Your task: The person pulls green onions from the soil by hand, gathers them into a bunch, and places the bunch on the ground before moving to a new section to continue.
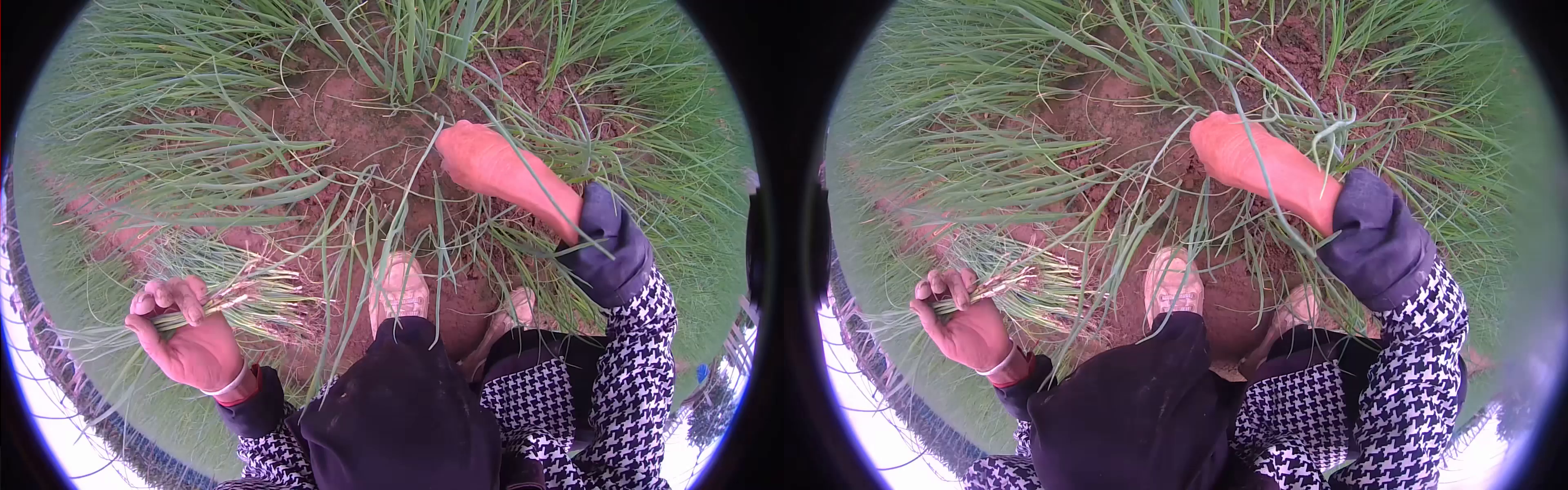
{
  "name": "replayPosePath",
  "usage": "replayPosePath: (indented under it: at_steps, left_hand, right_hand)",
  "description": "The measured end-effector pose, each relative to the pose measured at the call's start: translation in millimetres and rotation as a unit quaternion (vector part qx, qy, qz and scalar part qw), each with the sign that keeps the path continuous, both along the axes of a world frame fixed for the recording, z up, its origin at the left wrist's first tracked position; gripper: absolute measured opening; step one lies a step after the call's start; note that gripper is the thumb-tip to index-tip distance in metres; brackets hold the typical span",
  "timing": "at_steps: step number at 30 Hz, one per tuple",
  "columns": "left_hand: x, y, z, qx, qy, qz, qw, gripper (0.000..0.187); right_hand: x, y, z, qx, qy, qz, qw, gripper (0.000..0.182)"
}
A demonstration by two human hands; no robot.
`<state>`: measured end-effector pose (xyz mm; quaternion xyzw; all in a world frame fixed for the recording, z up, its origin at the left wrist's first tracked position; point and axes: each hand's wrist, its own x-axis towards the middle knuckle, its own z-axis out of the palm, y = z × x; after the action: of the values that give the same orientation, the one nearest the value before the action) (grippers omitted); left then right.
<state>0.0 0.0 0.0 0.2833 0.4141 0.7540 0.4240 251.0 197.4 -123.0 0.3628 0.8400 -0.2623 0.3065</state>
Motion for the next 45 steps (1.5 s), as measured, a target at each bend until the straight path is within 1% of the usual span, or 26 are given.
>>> replayPosePath:
  at_steps: [2, 3, 5, 6, 9, 10, 13, 14, 17, 18, 20, 21, 22, 26, 29, 32, 35, 36, 37, 38, 39, 40, 41, 43, 44, 45]
  left_hand:
    - [7, -1, -13, -0.041, -0.045, 0.048, 0.997, 0.026]
    - [14, 0, -13, -0.061, -0.017, 0.064, 0.996, 0.027]
    - [29, -1, -30, -0.105, -0.017, 0.092, 0.990, 0.029]
    - [31, -3, -31, -0.108, -0.038, 0.082, 0.990, 0.029]
    - [39, -4, -37, -0.117, -0.035, 0.078, 0.989, 0.030]
    - [39, -4, -37, -0.120, -0.034, 0.081, 0.989, 0.030]
    - [37, -5, -42, -0.119, -0.045, 0.067, 0.990, 0.029]
    - [37, -5, -43, -0.122, -0.044, 0.072, 0.989, 0.029]
    - [36, -4, -43, -0.133, -0.046, 0.081, 0.987, 0.028]
    - [37, -4, -44, -0.133, -0.049, 0.078, 0.987, 0.028]
    - [40, -2, -41, -0.137, -0.053, 0.075, 0.986, 0.028]
    - [41, -1, -41, -0.141, -0.054, 0.075, 0.986, 0.027]
    - [42, 0, -40, -0.144, -0.054, 0.075, 0.985, 0.027]
    - [52, 3, -26, -0.148, -0.053, 0.078, 0.985, 0.028]
    - [58, 2, -25, -0.149, -0.052, 0.074, 0.985, 0.028]
    - [54, -1, -33, -0.147, -0.061, 0.071, 0.985, 0.028]
    - [43, 2, -44, -0.154, -0.064, 0.077, 0.983, 0.028]
    - [42, 1, -46, -0.153, -0.069, 0.078, 0.983, 0.028]
    - [43, 0, -46, -0.154, -0.071, 0.082, 0.982, 0.028]
    - [43, -2, -46, -0.153, -0.066, 0.081, 0.983, 0.028]
    - [42, -2, -46, -0.153, -0.060, 0.080, 0.983, 0.028]
    - [42, -1, -46, -0.152, -0.054, 0.076, 0.984, 0.028]
    - [42, -1, -46, -0.151, -0.058, 0.074, 0.984, 0.028]
    - [43, -1, -46, -0.152, -0.066, 0.072, 0.984, 0.028]
    - [44, 0, -45, -0.156, -0.067, 0.074, 0.983, 0.027]
    - [45, 0, -44, -0.160, -0.068, 0.076, 0.982, 0.027]
  right_hand:
    - [0, -9, -38, 0.072, 0.052, -0.035, 0.995, 0.044]
    - [-7, -13, -55, 0.107, 0.150, -0.048, 0.982, 0.043]
    - [-1, -22, -72, 0.176, 0.285, -0.071, 0.939, 0.039]
    - [-1, -23, -77, 0.188, 0.284, -0.067, 0.938, 0.032]
    - [7, -14, -99, 0.176, 0.350, -0.061, 0.918, 0.025]
    - [7, -15, -102, 0.135, 0.394, -0.121, 0.901, 0.018]
    - [7, -20, -108, 0.085, 0.493, -0.268, 0.824, 0.017]
    - [10, -22, -108, -0.018, 0.495, -0.357, 0.792, 0.016]
    - [2, -18, -90, -0.105, 0.494, -0.484, 0.715, 0.021]
    - [-5, -15, -85, -0.109, 0.512, -0.508, 0.684, 0.024]
    - [-12, -5, -85, 0.021, 0.433, -0.434, 0.789, 0.030]
    - [-17, -2, -86, 0.085, 0.388, -0.390, 0.831, 0.033]
    - [-22, -2, -84, 0.112, 0.396, -0.385, 0.826, 0.036]
    - [-37, 1, -81, 0.219, 0.412, -0.380, 0.799, 0.022]
    - [-25, 5, -91, 0.212, 0.427, -0.310, 0.823, 0.020]
    - [-14, -11, -75, 0.185, 0.532, -0.216, 0.798, 0.015]
    - [1, -35, -74, 0.123, 0.530, -0.209, 0.812, 0.017]
    - [9, -36, -79, 0.146, 0.514, -0.221, 0.816, 0.015]
    - [14, -36, -83, 0.188, 0.493, -0.290, 0.798, 0.013]
    - [22, -34, -87, 0.125, 0.460, -0.391, 0.787, 0.013]
    - [27, -32, -85, 0.060, 0.419, -0.487, 0.764, 0.014]
    - [29, -32, -96, 0.058, 0.483, -0.517, 0.704, 0.018]
    - [30, -26, -103, 0.070, 0.480, -0.509, 0.711, 0.019]
    - [22, -15, -92, 0.093, 0.472, -0.493, 0.725, 0.021]
    - [23, -13, -85, 0.104, 0.388, -0.501, 0.766, 0.029]
    - [19, -12, -86, 0.147, 0.407, -0.446, 0.783, 0.030]
